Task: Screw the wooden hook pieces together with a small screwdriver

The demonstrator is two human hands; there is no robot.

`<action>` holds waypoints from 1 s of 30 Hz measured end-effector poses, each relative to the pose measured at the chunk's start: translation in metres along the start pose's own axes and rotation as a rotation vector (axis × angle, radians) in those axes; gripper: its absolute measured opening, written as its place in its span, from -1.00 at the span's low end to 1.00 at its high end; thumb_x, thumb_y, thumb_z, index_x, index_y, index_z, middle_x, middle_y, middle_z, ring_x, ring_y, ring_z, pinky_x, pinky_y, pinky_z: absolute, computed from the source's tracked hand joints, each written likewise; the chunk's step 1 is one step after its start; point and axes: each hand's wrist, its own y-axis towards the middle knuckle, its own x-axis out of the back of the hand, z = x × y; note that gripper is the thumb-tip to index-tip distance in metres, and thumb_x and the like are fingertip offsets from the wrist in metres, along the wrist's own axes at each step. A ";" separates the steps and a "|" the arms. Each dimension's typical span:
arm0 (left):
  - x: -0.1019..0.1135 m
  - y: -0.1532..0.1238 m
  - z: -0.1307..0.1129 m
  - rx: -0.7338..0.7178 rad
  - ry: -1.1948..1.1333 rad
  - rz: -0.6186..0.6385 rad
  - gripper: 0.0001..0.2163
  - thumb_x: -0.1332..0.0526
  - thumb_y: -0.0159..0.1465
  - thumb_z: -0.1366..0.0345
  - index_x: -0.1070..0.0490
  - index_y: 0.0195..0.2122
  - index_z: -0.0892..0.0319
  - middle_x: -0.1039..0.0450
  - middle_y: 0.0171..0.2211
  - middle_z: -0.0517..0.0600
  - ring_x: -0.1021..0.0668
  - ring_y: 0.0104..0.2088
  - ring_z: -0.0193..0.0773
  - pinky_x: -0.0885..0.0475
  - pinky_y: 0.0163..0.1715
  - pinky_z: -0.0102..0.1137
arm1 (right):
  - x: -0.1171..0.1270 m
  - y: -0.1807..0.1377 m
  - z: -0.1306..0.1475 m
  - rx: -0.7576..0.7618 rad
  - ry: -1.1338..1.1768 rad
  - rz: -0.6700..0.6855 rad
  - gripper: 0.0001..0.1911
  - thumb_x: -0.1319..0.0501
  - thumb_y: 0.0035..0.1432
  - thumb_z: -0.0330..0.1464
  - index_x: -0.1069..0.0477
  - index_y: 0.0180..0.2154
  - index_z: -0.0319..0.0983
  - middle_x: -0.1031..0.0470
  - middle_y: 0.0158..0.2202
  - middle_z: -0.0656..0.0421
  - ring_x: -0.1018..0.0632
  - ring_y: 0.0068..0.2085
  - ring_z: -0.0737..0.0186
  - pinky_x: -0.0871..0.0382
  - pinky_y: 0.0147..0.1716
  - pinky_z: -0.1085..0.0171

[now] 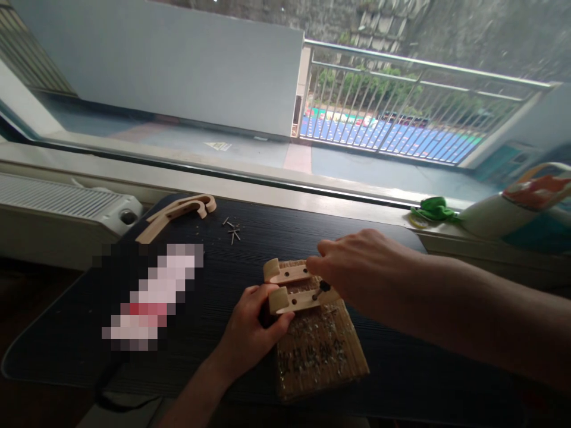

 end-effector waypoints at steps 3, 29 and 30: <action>0.000 0.000 0.000 -0.004 0.000 0.010 -0.78 -0.22 0.10 0.27 -0.34 -0.20 0.12 -0.43 -0.24 -0.01 -0.48 -0.19 -0.21 -0.41 -0.17 -0.33 | 0.009 -0.002 0.002 0.055 -0.013 0.143 -0.89 -0.19 0.01 -0.49 -0.47 -0.39 -0.23 -0.50 -0.34 0.08 -0.47 -0.45 0.22 -0.12 -0.62 0.30; 0.000 0.000 0.000 0.007 0.026 0.008 -0.78 -0.22 0.11 0.25 -0.35 -0.20 0.12 -0.44 -0.24 0.00 -0.48 -0.20 -0.20 -0.41 -0.18 -0.32 | 0.002 -0.008 0.000 0.090 0.060 0.084 -0.86 -0.15 0.00 -0.54 -0.45 -0.43 -0.24 -0.49 -0.43 0.13 -0.46 -0.50 0.24 -0.13 -0.62 0.31; 0.000 0.000 0.000 0.005 0.025 0.011 -0.78 -0.22 0.11 0.26 -0.35 -0.20 0.12 -0.43 -0.24 0.00 -0.48 -0.20 -0.20 -0.41 -0.18 -0.31 | 0.004 -0.009 0.001 0.095 0.038 0.117 -0.83 -0.14 0.00 -0.56 -0.46 -0.42 -0.25 -0.50 -0.39 0.12 -0.47 -0.47 0.23 -0.16 -0.60 0.30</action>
